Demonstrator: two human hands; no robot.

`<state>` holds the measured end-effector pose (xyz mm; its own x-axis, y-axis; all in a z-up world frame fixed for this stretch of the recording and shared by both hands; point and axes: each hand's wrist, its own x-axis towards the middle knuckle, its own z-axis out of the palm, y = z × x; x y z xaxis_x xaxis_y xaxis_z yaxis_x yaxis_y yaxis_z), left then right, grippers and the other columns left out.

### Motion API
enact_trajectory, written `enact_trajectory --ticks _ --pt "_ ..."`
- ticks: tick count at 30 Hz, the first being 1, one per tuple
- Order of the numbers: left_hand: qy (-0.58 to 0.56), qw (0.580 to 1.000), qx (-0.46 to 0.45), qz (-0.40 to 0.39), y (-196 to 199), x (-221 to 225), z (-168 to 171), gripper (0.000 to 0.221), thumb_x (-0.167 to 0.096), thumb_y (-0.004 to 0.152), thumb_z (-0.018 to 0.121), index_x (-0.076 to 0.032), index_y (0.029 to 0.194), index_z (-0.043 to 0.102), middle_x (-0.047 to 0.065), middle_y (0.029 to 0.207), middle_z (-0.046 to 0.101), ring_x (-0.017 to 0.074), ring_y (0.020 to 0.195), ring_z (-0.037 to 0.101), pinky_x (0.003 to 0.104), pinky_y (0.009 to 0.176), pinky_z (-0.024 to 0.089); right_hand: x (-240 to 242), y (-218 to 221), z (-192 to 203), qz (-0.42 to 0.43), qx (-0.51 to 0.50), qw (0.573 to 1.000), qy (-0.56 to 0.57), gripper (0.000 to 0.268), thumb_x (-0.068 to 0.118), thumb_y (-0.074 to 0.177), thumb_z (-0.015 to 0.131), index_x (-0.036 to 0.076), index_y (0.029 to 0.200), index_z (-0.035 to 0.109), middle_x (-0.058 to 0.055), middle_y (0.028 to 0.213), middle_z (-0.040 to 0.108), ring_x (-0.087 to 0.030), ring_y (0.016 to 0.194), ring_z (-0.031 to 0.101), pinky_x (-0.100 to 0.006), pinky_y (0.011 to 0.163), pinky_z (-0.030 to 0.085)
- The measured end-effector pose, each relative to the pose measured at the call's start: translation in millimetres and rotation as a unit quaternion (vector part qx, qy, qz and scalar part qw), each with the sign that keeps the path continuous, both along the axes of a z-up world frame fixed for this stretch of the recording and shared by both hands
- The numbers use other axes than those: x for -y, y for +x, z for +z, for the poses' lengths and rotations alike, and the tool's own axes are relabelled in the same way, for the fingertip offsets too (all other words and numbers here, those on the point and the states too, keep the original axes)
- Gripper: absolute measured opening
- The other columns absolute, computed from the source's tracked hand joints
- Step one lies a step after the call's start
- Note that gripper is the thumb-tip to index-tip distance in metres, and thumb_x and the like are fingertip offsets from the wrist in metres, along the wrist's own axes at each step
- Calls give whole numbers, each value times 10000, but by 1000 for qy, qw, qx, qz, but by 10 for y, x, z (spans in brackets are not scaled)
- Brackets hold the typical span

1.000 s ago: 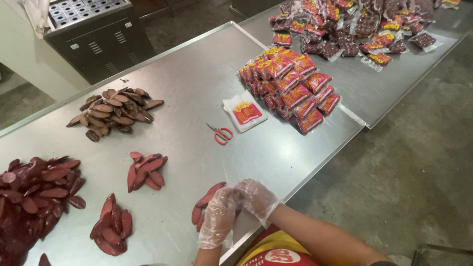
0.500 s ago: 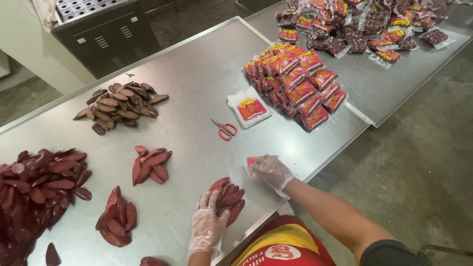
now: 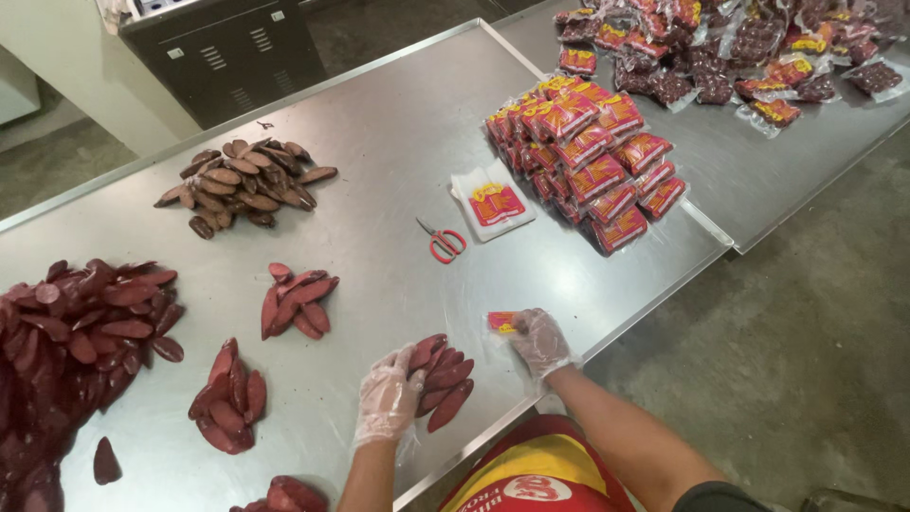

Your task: The person, wearing gloves, picks up processed meat slices from a stainless steel table and places them into small plastic bags, one at a time.

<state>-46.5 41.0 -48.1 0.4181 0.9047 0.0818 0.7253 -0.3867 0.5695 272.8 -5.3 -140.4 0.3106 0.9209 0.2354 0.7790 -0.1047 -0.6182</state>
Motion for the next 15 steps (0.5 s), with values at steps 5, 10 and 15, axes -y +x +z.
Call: enact_trajectory --ticks 5,10,15 --pt "-38 999 -23 -8 40 -114 -22 441 -250 819 722 -111 1233 661 180 1128 688 390 1071 652 480 943 512 -40 -20 45 6 28 1000 5 250 204 727 800 93 919 685 -133 894 686 -334 899 648 -443 827 522" --pt "-75 995 56 -21 38 -171 -150 320 -233 889 621 -58 1151 679 214 1087 706 402 1029 677 476 883 544 -45 5 0 12 28 1000 6 240 224 753 799 98 924 687 -138 900 689 -337 886 648 -447 815 520" --pt "-130 989 70 8 -37 -267 -344 337 -311 974 526 -71 1178 647 221 1083 711 413 1032 668 493 876 529 -49 35 -71 28 52 998 8 218 207 753 790 100 920 701 -137 897 695 -341 894 649 -452 830 520"
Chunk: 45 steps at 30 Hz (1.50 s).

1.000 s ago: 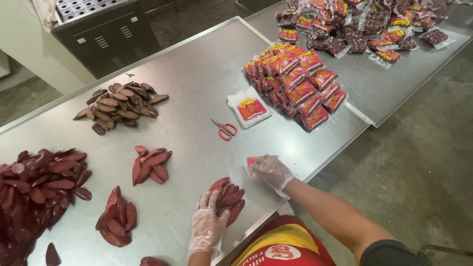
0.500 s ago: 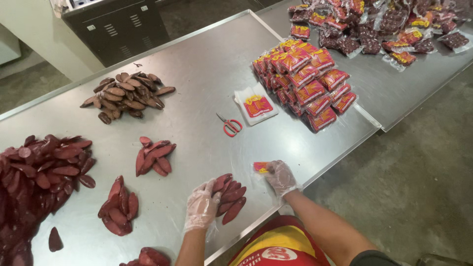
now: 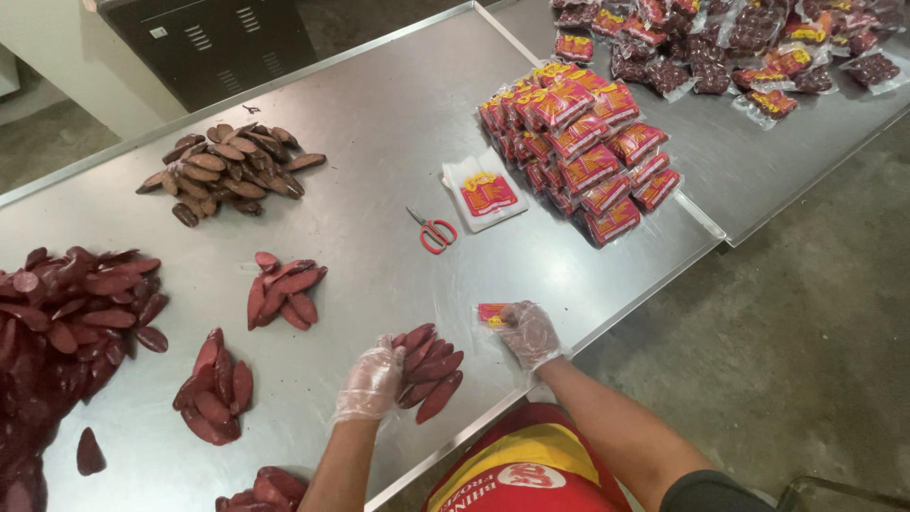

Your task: The person, wearing gloves, picks up processed meat slices from a stainless steel table and places them into small plastic bags, one at a time.

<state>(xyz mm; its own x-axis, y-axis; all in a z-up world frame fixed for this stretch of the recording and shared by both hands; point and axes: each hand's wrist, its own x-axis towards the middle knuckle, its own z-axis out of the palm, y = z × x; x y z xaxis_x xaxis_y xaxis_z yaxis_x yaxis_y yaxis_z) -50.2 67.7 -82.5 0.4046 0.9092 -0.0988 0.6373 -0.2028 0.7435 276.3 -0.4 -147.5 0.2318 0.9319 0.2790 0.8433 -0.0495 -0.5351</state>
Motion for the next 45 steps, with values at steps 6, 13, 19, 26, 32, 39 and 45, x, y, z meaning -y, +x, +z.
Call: enact_trajectory --ticks 6,13,19,26,32,39,45 --pt "227 962 -139 -65 -263 68 -83 268 -242 963 483 -108 1147 624 171 1133 705 387 992 678 498 790 539 34 -62 186 -11 -58 998 5 209 217 778 779 92 935 718 -130 931 704 -322 897 666 -436 826 538" --pt "-403 843 313 169 -1 607 64 406 -364 1039 611 -87 1337 624 151 913 670 250 721 586 371 618 485 -16 -201 481 -62 -32 993 -97 393 327 673 885 64 921 732 -152 942 708 -330 919 665 -437 880 529" --pt "-453 788 414 49 514 1038 67 656 -177 923 687 -51 1504 408 93 1122 746 164 945 732 320 814 583 46 -19 268 -14 -158 986 -47 294 182 809 683 107 1076 781 -123 1043 731 -292 973 712 -398 908 564" --pt "-445 793 399 122 800 1024 -31 583 -119 932 626 -96 1487 448 116 1056 762 169 830 696 294 692 512 47 112 160 16 -90 995 -32 231 123 845 701 130 1057 792 -150 1031 722 -327 961 685 -421 894 550" --pt "-376 800 385 265 462 937 59 488 -153 956 560 -114 1439 502 111 1015 774 166 763 695 314 647 529 -47 149 243 89 4 995 -43 294 65 803 689 122 1073 791 -169 1016 702 -351 947 670 -439 862 548" --pt "-199 769 467 389 11 1055 -97 367 -182 1023 518 -59 1364 570 63 887 718 139 706 649 288 668 536 -10 214 260 119 -73 989 -57 422 22 754 664 132 1149 765 -169 997 680 -343 915 681 -434 841 564" --pt "-148 710 541 427 3 1026 -338 361 -133 1008 539 -54 1359 563 66 858 698 125 657 627 262 606 537 -70 314 314 162 -30 985 -58 367 88 806 730 99 1172 751 -213 992 664 -385 879 649 -474 805 530"
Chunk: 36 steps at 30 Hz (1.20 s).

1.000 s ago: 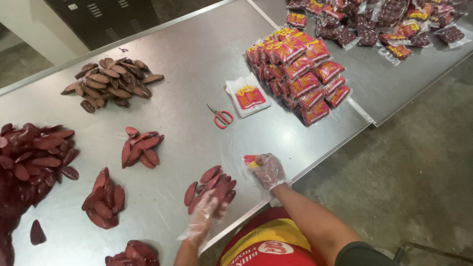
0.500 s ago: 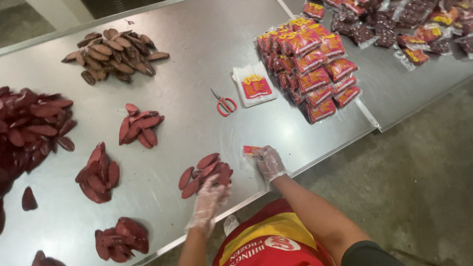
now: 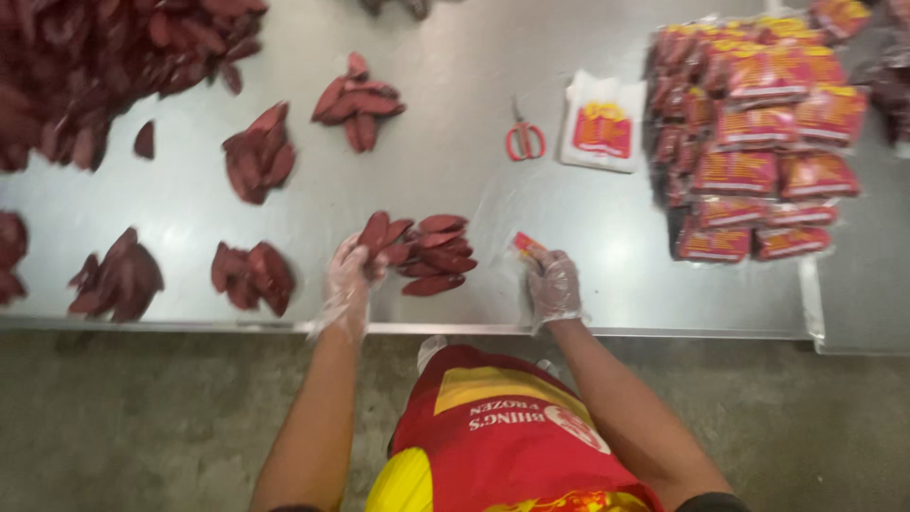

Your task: The person, wearing gloves, picks up processed meat slices from a stainless steel table and places them into small plastic bags, one at a time.

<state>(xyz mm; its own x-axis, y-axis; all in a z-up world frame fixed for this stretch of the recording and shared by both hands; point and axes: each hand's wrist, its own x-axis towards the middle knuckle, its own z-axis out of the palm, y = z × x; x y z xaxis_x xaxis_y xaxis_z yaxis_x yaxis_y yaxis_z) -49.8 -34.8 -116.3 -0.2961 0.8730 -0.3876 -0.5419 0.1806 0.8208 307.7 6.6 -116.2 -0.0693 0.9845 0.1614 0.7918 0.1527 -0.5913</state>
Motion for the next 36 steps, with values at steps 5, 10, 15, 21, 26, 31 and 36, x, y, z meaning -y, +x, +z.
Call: enact_trajectory --ticks 5,10,15,21,26,31,36 --pt "1 1000 19 4 89 -109 70 379 -62 1002 551 -25 1380 549 77 954 725 123 713 652 265 627 545 42 -5 30 32 14 998 53 302 104 855 712 105 1154 757 -196 1002 687 -378 906 660 -477 834 536" --pt "-17 994 -42 -96 192 -181 346 390 -120 1023 541 -92 1401 632 89 973 735 144 741 639 276 680 554 37 16 45 28 15 999 27 294 99 866 707 97 1156 757 -205 1018 693 -380 912 666 -484 831 536" --pt "-23 767 -612 -193 120 -121 554 324 -230 916 682 -181 1235 716 147 1070 748 351 994 711 443 869 550 56 -1 76 31 18 999 39 330 100 838 713 106 1164 762 -205 1023 703 -386 922 672 -483 837 540" --pt "-67 661 -709 -237 155 -105 556 423 -306 757 767 -107 1123 690 219 1076 696 414 1029 655 510 891 524 30 -46 156 3 10 1000 3 258 166 887 745 116 1139 763 -186 1000 704 -360 884 681 -479 813 542" --pt "-111 793 -548 -242 195 159 562 416 -364 985 609 -73 1282 631 244 1113 702 435 1056 663 516 880 531 85 -73 163 3 17 1000 -4 322 208 871 775 101 1174 756 -197 986 687 -366 850 669 -480 765 534" --pt "-92 889 -311 -322 914 411 557 453 -410 1000 603 -53 1280 613 142 1043 733 241 889 689 374 801 560 78 -31 93 40 13 998 37 318 174 892 759 92 1199 748 -188 990 695 -358 882 665 -472 803 538" --pt "-93 922 -3 -376 1754 520 497 379 -223 1031 529 -79 1381 542 50 969 642 94 735 563 260 619 495 178 30 108 83 -55 993 63 403 30 841 696 83 1237 740 -167 1003 695 -337 900 649 -437 789 538"
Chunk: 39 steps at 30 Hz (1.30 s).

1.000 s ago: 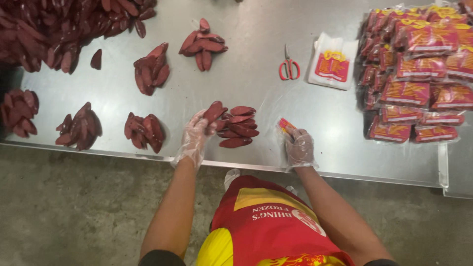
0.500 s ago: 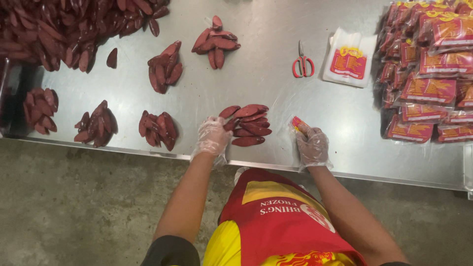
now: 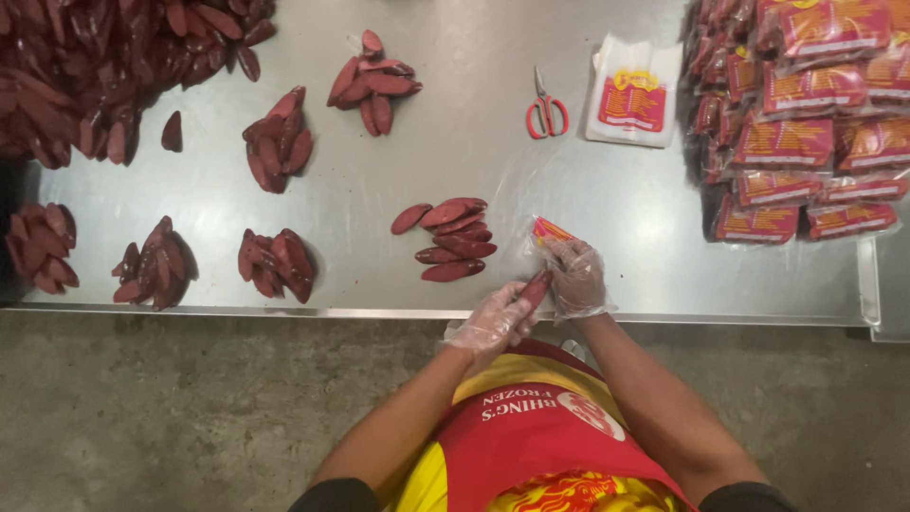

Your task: The person, wearing gloves, picks up processed meat slices from a stainless steel table and places them into small plastic bags, one at a time.

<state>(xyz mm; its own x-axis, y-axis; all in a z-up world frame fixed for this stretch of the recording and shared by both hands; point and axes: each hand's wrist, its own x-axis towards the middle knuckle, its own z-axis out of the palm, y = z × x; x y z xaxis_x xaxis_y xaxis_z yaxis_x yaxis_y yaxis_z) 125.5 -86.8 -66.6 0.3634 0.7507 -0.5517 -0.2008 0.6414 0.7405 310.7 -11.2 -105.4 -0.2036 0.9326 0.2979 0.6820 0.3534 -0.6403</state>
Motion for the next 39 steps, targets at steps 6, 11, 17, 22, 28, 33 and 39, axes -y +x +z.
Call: enact_trajectory --ticks 6,11,17,22,28,33,39 --pt "-13 1000 25 -5 149 142 -137 404 -110 976 545 -92 1380 527 63 1002 691 107 712 607 260 578 512 -281 331 505 -146 -23 975 166 416 -83 859 685 124 1209 770 -134 990 658 -271 880 639 -399 773 535" --pt "-4 1000 24 -3 88 186 -243 413 -138 989 567 -83 1395 516 71 1031 704 95 722 630 245 610 526 -218 324 514 -57 98 973 202 350 46 866 764 73 1214 746 -118 937 672 -313 856 640 -466 775 529" --pt "-14 998 -61 -32 38 289 -364 489 -191 1008 594 -87 1476 495 108 982 720 98 623 590 241 587 515 234 64 -2 14 110 988 -109 494 84 857 630 119 1346 688 -223 1088 693 -385 952 683 -472 854 553" --pt "-49 997 -39 35 157 210 -482 554 -122 992 549 -90 1528 413 106 972 695 102 632 618 286 557 535 89 66 -11 -1 162 980 -112 448 218 974 626 104 1406 633 -259 1128 685 -422 999 668 -495 911 534" --pt "23 987 -145 65 362 145 -508 497 -155 967 550 -134 1447 421 34 969 684 130 657 679 321 550 564 66 25 45 -8 152 981 -121 417 209 944 619 183 1359 656 -169 1141 700 -381 987 676 -484 833 538" --pt "163 921 -332 124 367 -60 -446 200 -180 892 738 -47 970 610 112 795 725 218 714 717 383 667 568 110 75 139 24 96 991 -88 461 136 963 581 179 1419 633 -156 1123 696 -376 960 657 -481 807 533" --pt "228 883 -395 108 388 -444 -514 256 -203 826 789 -55 926 606 173 791 708 336 760 718 432 714 553 120 72 215 22 74 995 -68 412 197 964 627 208 1372 682 -157 1115 680 -364 959 648 -453 819 531"
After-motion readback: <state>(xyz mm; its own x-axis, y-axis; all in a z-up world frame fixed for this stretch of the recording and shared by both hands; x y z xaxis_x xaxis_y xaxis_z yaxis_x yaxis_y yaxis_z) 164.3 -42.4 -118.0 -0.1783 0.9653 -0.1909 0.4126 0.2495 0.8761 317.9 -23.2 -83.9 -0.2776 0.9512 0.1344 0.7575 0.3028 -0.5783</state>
